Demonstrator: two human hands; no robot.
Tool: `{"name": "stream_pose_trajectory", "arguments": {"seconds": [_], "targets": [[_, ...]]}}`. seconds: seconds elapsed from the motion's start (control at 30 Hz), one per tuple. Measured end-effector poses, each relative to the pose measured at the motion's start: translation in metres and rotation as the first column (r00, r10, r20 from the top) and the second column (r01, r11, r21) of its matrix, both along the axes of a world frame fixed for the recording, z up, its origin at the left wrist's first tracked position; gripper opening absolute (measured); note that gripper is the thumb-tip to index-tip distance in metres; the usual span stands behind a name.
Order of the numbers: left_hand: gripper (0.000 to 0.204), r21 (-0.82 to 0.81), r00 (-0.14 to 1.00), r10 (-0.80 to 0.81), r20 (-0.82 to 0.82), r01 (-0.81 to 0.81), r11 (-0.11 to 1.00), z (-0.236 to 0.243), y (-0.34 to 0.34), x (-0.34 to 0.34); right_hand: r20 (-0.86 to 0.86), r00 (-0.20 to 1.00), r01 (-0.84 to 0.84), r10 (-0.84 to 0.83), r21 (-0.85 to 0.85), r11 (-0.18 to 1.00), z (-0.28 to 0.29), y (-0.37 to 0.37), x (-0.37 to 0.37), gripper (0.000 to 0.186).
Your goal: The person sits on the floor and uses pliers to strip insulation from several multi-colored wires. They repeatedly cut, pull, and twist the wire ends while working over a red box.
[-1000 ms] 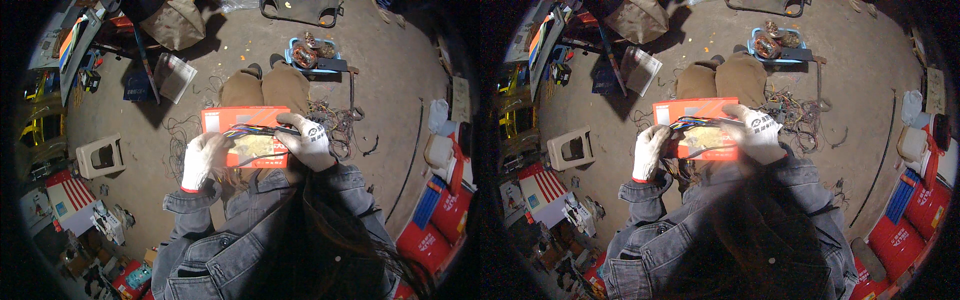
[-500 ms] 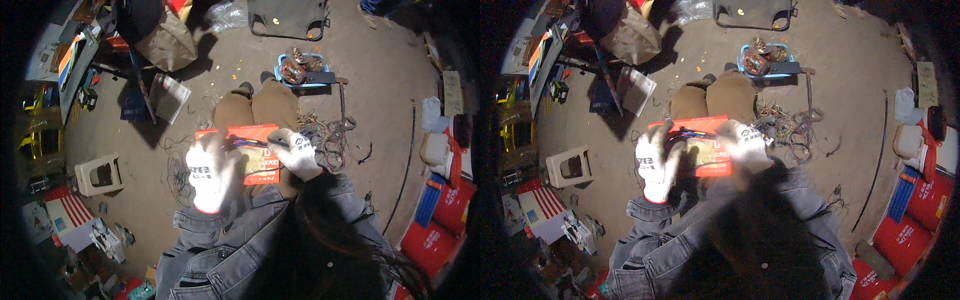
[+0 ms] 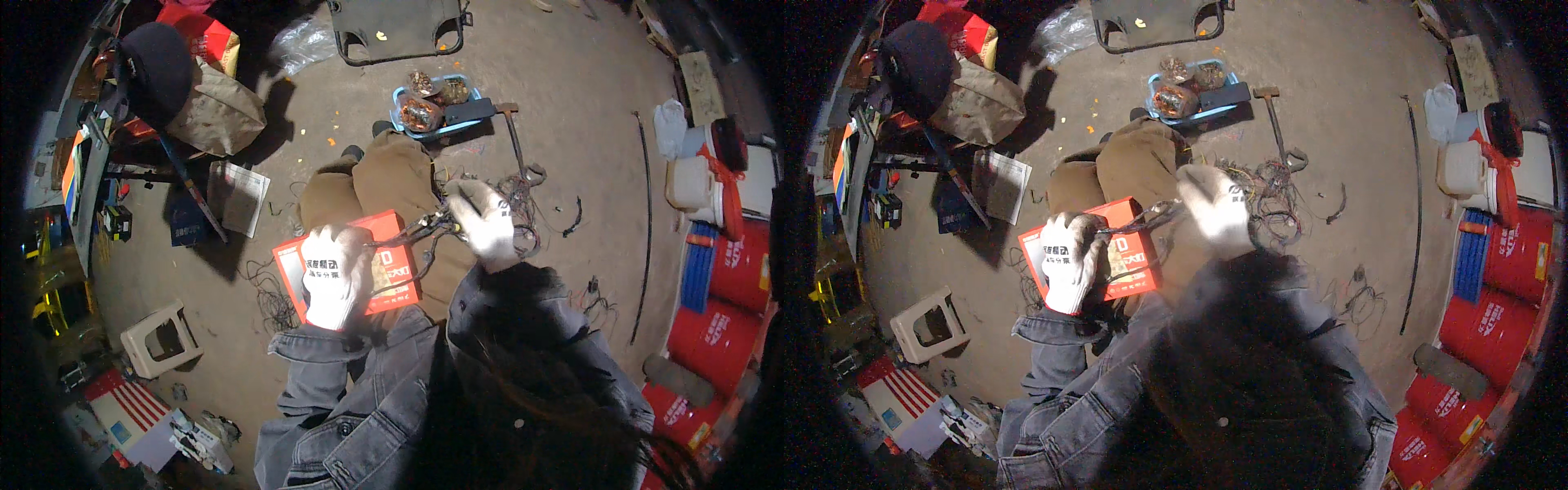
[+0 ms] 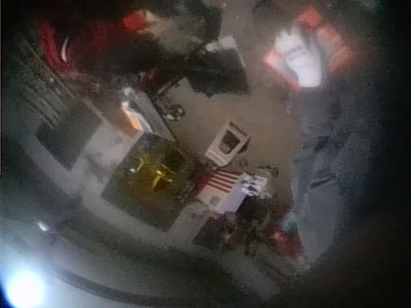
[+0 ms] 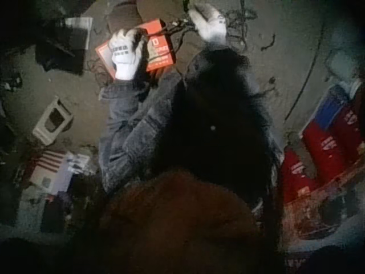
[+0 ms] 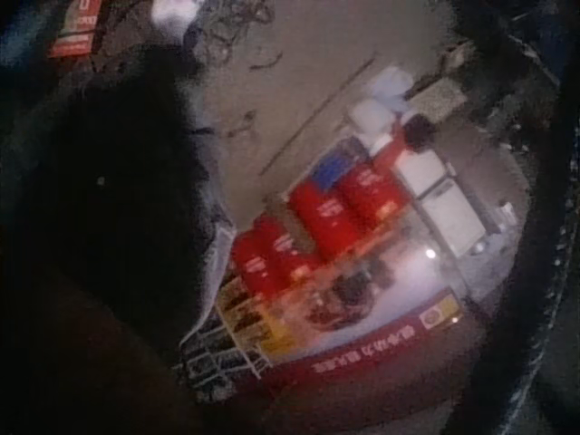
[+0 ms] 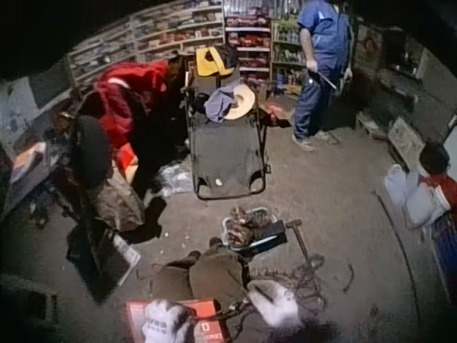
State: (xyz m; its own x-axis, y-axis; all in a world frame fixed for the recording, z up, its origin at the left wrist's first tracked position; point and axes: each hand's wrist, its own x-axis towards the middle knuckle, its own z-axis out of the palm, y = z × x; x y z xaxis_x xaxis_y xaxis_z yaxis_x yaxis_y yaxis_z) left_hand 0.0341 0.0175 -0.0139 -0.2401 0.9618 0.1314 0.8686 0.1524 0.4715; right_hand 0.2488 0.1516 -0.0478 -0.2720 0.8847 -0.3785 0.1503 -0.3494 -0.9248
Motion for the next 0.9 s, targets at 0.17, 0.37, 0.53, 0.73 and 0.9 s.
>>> {"name": "stream_pose_trajectory", "arguments": {"seconds": [0.17,0.37,0.53,0.73,0.9], "targets": [[0.023,0.004,1.0,0.002,-0.03,-0.002,1.0,-0.001,0.002,0.0,-0.1,0.97,-0.234,0.223,-0.105,0.967,-0.008,0.006,0.013,0.032],[0.024,-0.022,1.0,0.004,-0.01,-0.004,1.0,0.002,0.002,0.0,0.06,0.862,-0.504,0.503,0.011,0.863,-0.01,0.001,0.0,0.04],[0.025,0.012,1.0,-0.006,0.011,0.006,1.0,0.005,0.002,0.001,0.259,0.799,-0.581,0.542,0.103,0.807,-0.009,0.011,-0.005,0.037],[0.022,0.047,0.996,-0.072,0.055,0.07,0.996,0.009,0.003,-0.002,0.299,0.81,-0.554,0.504,0.109,0.825,0.007,0.01,-0.013,0.037],[0.02,0.093,0.981,-0.188,0.053,0.182,0.979,0.016,0.0,-0.006,0.262,0.809,-0.564,0.526,0.093,0.82,0.019,0.014,-0.017,0.039]]}}
